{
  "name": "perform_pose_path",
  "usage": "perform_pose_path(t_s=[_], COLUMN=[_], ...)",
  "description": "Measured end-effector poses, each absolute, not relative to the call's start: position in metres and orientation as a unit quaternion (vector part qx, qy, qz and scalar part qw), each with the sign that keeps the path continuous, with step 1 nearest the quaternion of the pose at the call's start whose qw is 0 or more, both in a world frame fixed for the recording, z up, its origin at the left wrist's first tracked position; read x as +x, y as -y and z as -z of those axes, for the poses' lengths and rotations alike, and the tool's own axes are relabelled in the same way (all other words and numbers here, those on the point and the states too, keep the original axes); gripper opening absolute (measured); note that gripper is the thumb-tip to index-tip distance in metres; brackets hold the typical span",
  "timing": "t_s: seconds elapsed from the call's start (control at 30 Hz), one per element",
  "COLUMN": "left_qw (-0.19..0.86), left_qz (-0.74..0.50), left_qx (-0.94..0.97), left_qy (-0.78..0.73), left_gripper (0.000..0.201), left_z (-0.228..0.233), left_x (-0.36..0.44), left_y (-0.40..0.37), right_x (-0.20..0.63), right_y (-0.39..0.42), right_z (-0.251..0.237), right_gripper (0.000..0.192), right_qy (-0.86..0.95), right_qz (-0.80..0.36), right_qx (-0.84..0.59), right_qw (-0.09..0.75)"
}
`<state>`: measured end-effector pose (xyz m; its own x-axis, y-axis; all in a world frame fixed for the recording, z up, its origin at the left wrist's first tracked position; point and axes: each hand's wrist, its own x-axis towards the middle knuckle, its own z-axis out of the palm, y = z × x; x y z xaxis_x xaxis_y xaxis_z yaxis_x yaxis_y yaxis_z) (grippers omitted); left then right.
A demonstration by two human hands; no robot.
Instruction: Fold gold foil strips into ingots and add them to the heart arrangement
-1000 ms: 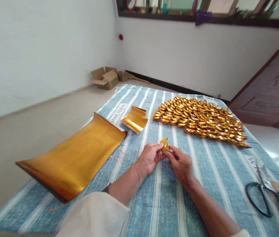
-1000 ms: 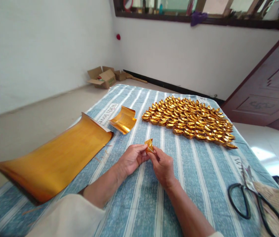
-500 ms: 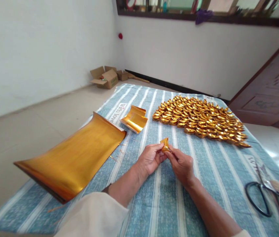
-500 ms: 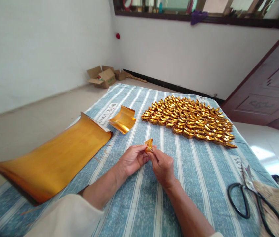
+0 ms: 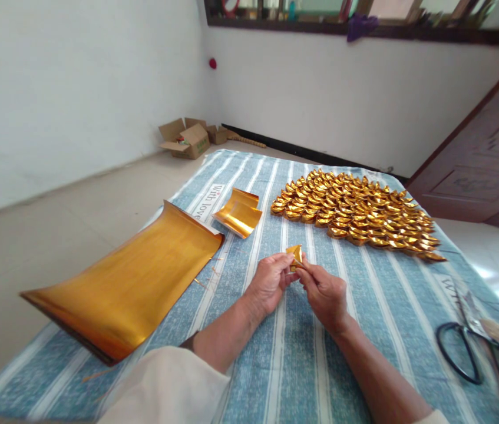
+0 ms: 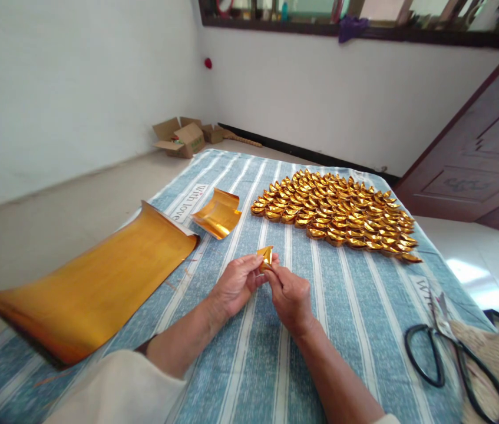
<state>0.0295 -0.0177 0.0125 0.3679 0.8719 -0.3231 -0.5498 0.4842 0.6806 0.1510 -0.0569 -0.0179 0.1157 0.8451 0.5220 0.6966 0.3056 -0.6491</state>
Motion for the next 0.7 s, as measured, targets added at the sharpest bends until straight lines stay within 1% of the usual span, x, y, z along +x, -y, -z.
perform_pose_path(t_s=[0.23,0.4,0.53,0.7], left_qw=[0.797,0.797,0.794,0.794], left_qz=[-0.442,-0.441,-0.439,-0.433], left_qx=[0.24,0.227,0.22,0.221], left_qy=[-0.334,-0.344,-0.358,-0.364], left_gripper=[0.012,0.011,0.017,0.022], left_z=[-0.0133,-0.012,-0.0141,-0.0176], left_x=[0.0294,0.0303,0.0313,0.03], left_y=[0.0184,0.0165,0.016,0.0189], right_x=[0.1528,0.1526,0.1538,0.1557], right_y=[0.0575,0.0568,0.0572,0.0577], right_z=[0.0176,0.0182,0.0178,0.0159], right_gripper=[0.027,0.025,0.023,0.026], right_qy=[0.669,0.665,0.671,0.696], right_qz=[-0.073,-0.052,-0.043,-0.036], right_qx=[-0.583,-0.577,-0.578,-0.561], right_qw=[0.456,0.471,0.462,0.447])
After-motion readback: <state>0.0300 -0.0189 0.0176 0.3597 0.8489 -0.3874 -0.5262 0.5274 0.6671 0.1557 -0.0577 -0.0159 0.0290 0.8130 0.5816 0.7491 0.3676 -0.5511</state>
